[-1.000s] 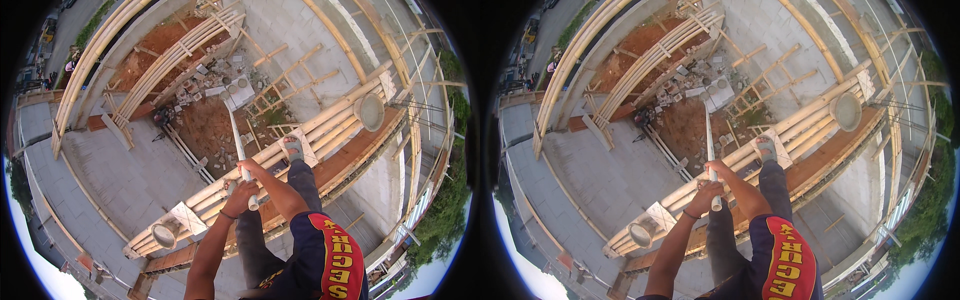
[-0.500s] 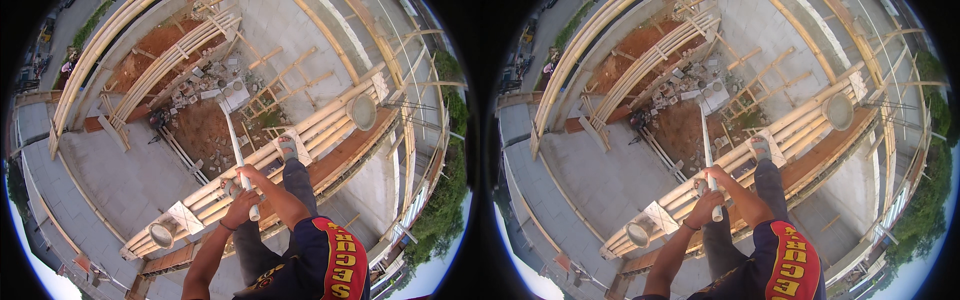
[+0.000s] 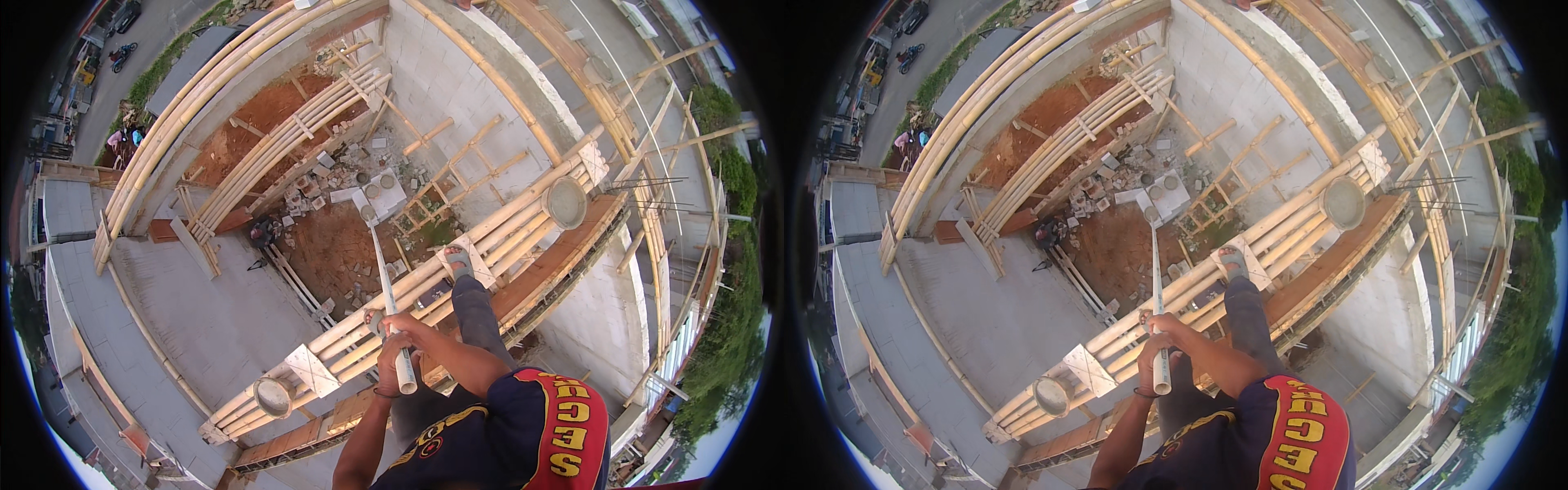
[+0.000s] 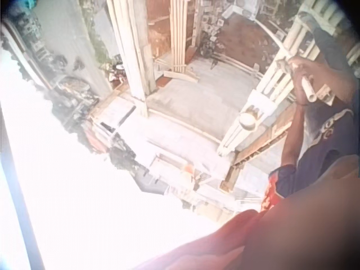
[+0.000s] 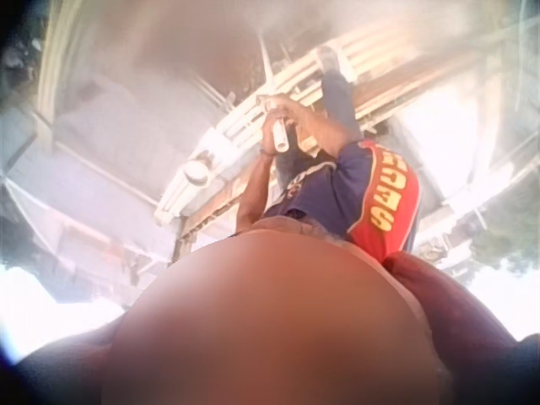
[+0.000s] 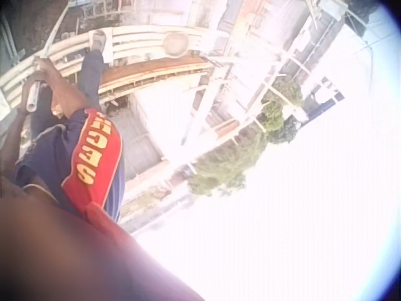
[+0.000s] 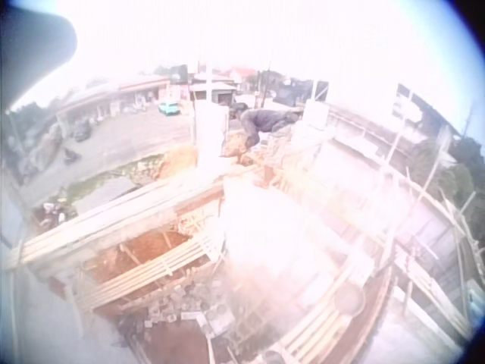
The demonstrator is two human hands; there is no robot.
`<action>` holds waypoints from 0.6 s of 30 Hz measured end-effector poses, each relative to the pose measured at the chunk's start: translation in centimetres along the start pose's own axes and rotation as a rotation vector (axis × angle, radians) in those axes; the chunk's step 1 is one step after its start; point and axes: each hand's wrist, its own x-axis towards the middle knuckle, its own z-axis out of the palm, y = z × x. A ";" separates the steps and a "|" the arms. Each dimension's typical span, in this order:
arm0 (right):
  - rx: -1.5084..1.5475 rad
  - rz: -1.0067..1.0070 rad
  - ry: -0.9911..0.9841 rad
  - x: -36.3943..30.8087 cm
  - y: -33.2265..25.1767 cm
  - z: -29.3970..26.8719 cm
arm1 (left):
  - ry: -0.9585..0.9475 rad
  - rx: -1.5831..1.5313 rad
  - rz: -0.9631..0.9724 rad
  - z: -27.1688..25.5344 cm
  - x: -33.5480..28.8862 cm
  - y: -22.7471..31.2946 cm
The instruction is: The person handles a long white PVC pipe on a bamboo scaffold, positioning and adjusting it. They then use a trowel to scoop cement from a bucket and apply it to a wall joint.
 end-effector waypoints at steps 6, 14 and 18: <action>0.460 -0.047 -0.350 -9.8 -2.3 3.8 | 0.021 -0.066 0.093 -4.1 1.9 8.6; 0.516 -0.079 -0.218 -19.4 -8.3 12.4 | 0.111 -0.094 0.047 -9.0 3.9 21.3; -0.348 -0.638 -0.059 -25.4 -8.4 10.7 | 0.284 -0.195 0.161 -11.1 5.3 27.3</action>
